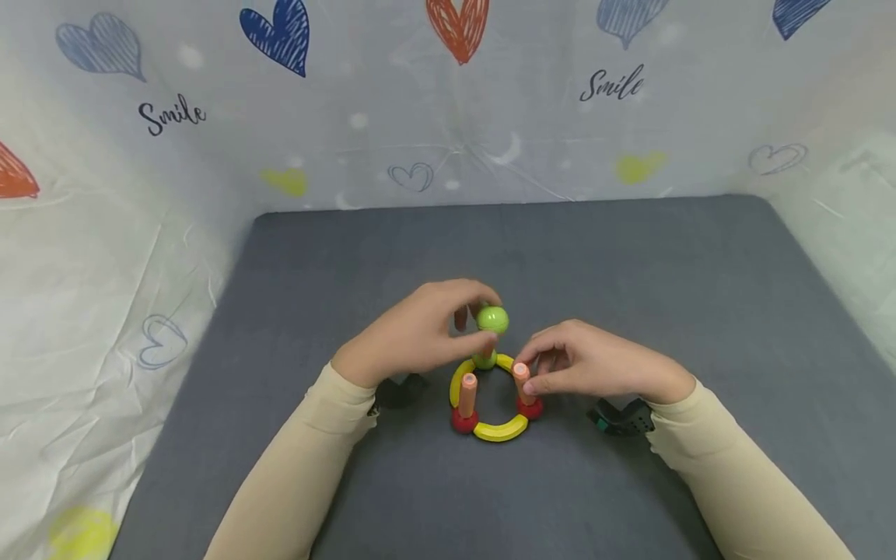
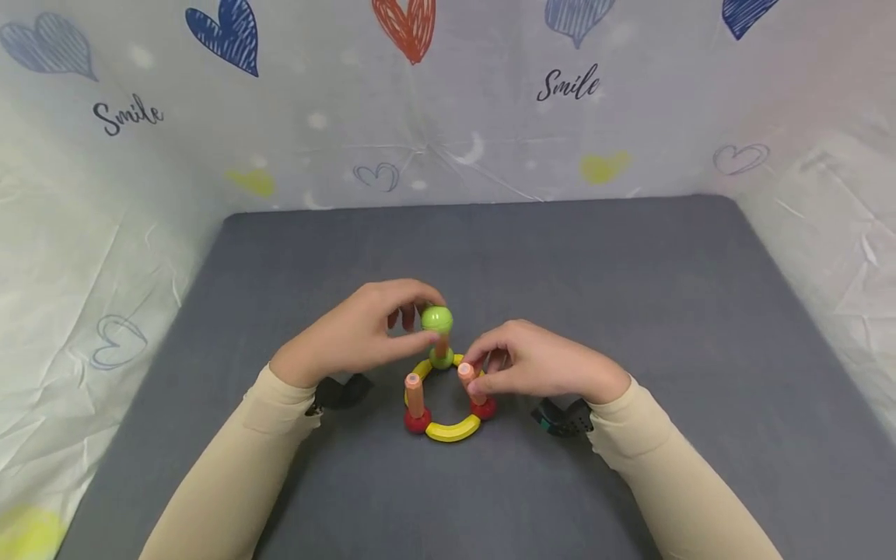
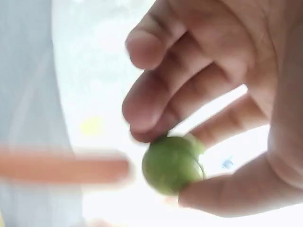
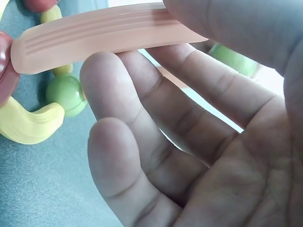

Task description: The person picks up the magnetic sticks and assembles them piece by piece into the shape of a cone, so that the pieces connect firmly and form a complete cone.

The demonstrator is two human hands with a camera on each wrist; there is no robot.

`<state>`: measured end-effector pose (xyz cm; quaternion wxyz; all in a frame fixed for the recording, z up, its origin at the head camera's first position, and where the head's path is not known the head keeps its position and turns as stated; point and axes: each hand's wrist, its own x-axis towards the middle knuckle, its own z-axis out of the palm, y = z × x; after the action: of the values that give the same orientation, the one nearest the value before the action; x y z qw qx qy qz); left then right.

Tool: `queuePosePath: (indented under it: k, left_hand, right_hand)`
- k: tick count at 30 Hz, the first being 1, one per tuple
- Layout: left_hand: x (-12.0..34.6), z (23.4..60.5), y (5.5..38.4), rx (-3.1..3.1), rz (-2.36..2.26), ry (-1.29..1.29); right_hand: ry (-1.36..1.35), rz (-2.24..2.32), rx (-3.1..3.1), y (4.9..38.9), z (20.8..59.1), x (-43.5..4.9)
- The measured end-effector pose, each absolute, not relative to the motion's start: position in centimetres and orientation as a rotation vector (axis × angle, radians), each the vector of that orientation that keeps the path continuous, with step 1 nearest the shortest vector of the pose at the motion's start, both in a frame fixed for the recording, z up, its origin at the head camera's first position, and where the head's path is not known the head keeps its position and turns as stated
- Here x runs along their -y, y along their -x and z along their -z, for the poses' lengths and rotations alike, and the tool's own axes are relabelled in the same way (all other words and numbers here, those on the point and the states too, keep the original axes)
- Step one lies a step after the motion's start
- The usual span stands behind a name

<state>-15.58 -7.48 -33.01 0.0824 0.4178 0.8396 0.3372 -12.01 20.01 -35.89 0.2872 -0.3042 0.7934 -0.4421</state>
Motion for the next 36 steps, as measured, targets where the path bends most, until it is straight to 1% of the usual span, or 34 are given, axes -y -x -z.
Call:
queuePosePath:
  k: [3, 9, 14, 18, 22, 24, 36]
  left_hand:
    - [6.8, 32.3, 14.0, -2.411, -1.027, -1.355]
    - [6.0, 32.3, 12.7, -2.392, -0.892, -1.359]
    - [6.2, 32.6, 13.3, -2.329, -0.958, -1.353]
    - [6.8, 33.0, 14.4, -2.411, -1.058, -1.251]
    - [7.1, 33.9, 15.3, -2.549, -0.937, -1.117]
    - [7.0, 34.3, 15.6, -2.531, -0.856, -1.095]
    - [6.5, 35.1, 15.8, -2.366, -0.884, -1.186]
  right_hand:
    - [0.838, 1.181, -2.117, 12.0, 35.9, -20.0]
    - [0.864, 1.193, -2.096, 12.0, 36.0, -20.0]
    - [0.877, 1.194, -2.087, 12.0, 36.0, -20.0]
    - [0.899, 1.199, -2.099, 12.0, 36.1, -20.0]
    - [0.903, 1.207, -2.099, 12.0, 36.2, -19.9]
    - [0.892, 1.208, -2.097, 12.0, 36.3, -19.9]
    - [0.870, 1.204, -2.183, 12.3, 36.5, -19.6]
